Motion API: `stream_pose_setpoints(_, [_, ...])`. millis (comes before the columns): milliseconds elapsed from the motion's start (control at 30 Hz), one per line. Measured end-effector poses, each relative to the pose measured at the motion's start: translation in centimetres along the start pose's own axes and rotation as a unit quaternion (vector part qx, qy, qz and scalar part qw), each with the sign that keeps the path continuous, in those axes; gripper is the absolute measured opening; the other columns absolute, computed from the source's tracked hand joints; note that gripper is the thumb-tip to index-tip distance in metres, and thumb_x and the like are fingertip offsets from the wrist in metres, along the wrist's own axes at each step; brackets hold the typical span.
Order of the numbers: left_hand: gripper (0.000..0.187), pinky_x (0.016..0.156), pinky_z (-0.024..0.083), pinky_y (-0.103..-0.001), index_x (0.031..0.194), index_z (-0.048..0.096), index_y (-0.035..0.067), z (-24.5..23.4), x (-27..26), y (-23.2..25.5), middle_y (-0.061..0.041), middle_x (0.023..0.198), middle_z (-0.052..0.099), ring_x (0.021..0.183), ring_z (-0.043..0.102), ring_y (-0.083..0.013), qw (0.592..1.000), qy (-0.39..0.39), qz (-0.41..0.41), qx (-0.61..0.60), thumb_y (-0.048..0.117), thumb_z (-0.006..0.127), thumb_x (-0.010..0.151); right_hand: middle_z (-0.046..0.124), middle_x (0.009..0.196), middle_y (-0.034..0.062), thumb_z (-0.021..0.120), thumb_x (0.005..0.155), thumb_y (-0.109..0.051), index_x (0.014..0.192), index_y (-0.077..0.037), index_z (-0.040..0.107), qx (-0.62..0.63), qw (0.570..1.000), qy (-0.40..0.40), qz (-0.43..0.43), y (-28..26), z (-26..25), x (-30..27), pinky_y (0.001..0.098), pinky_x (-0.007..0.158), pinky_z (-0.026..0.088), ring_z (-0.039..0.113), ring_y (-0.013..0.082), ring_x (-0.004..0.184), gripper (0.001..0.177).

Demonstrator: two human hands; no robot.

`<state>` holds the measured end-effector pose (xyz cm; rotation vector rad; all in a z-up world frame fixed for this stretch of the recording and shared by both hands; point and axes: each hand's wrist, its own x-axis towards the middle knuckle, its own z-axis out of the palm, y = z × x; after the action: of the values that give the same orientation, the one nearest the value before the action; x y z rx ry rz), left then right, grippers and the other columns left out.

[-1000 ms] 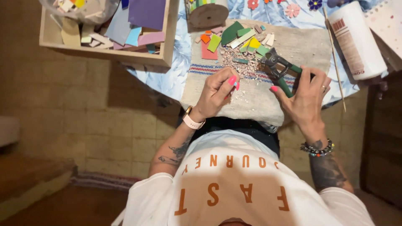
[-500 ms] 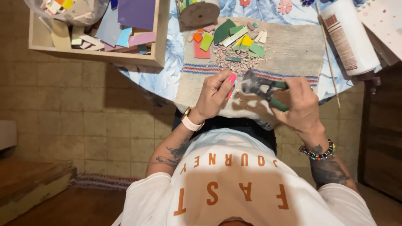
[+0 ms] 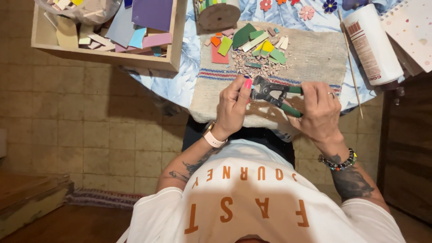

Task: Cutting small colored tiles into mosaic pieces using a pair of nippers

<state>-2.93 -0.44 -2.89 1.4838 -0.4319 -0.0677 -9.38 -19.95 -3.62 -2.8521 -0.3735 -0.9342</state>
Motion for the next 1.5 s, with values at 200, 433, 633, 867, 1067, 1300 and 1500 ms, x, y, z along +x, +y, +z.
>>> stream_pose_setpoints(200, [0.031,0.056,0.038,-0.028,0.067,0.045,0.009,0.0,-0.1,0.7,-0.004,0.052,0.038,0.053,0.040,-0.0140,0.999,0.019,0.009,0.036,0.024,0.035,0.092,0.046,0.081,0.0098,0.062,0.075,-0.041,0.096,-0.002,0.055,0.001,1.000,0.009,-0.006,-0.5,-0.5,0.8,0.0344,0.064,0.042,0.052,0.0276,0.071,0.045])
stream_pose_setpoints(433, [0.030,0.059,0.041,-0.032,0.069,0.046,0.007,0.1,-0.1,0.4,-0.008,0.055,0.039,0.055,0.047,-0.0218,0.997,0.035,0.030,0.055,0.024,0.036,0.091,0.047,0.081,0.0115,0.061,0.078,-0.037,0.097,0.001,0.055,-0.008,0.999,0.024,-0.027,-1.3,-1.1,1.9,0.0339,0.063,0.040,0.051,0.0276,0.069,0.043])
stream_pose_setpoints(633, [0.027,0.062,0.043,-0.034,0.070,0.047,0.007,0.0,-0.3,0.1,-0.010,0.058,0.044,0.060,0.052,-0.0275,0.997,0.046,0.038,0.055,0.021,0.037,0.090,0.048,0.082,0.0108,0.061,0.078,-0.039,0.097,0.001,0.055,-0.009,0.999,0.023,-0.037,-0.9,-0.6,1.6,0.0322,0.062,0.039,0.051,0.0262,0.069,0.045])
stream_pose_setpoints(867, [0.027,0.060,0.043,-0.036,0.069,0.048,0.007,-0.3,-0.6,-0.3,-0.011,0.057,0.044,0.060,0.053,-0.0298,0.997,0.043,0.022,0.054,0.022,0.039,0.090,0.048,0.079,0.0117,0.063,0.077,-0.036,0.095,0.001,0.056,0.005,0.998,0.011,-0.059,-0.4,-0.6,1.7,0.0332,0.062,0.041,0.052,0.0275,0.066,0.042])
stream_pose_setpoints(1067, [0.025,0.059,0.043,-0.036,0.068,0.048,0.008,-0.3,-0.6,-1.3,-0.011,0.055,0.047,0.061,0.054,-0.0319,0.998,0.039,0.024,0.044,0.022,0.041,0.088,0.048,0.079,0.0116,0.064,0.077,-0.034,0.095,0.001,0.056,0.005,0.998,0.005,-0.066,-0.6,-0.8,2.2,0.0333,0.062,0.042,0.052,0.0274,0.066,0.041])
stream_pose_setpoints(1300, [0.025,0.061,0.044,-0.035,0.070,0.047,0.008,-0.9,-0.6,-1.8,-0.013,0.057,0.047,0.061,0.054,-0.0296,0.999,0.014,0.032,0.029,0.022,0.039,0.089,0.047,0.077,0.0108,0.066,0.077,-0.033,0.094,0.002,0.056,0.023,0.997,-0.011,-0.071,-0.3,-0.7,2.0,0.0335,0.063,0.042,0.052,0.0270,0.065,0.040])
stream_pose_setpoints(1500, [0.027,0.061,0.044,-0.035,0.069,0.045,0.007,-0.5,-0.8,-1.2,-0.012,0.058,0.044,0.062,0.053,-0.0315,0.997,0.045,0.059,0.037,0.021,0.036,0.090,0.047,0.080,0.0128,0.065,0.077,-0.034,0.097,0.003,0.054,0.040,0.997,-0.019,-0.065,-1.3,-1.4,2.9,0.0352,0.064,0.041,0.051,0.0290,0.067,0.044])
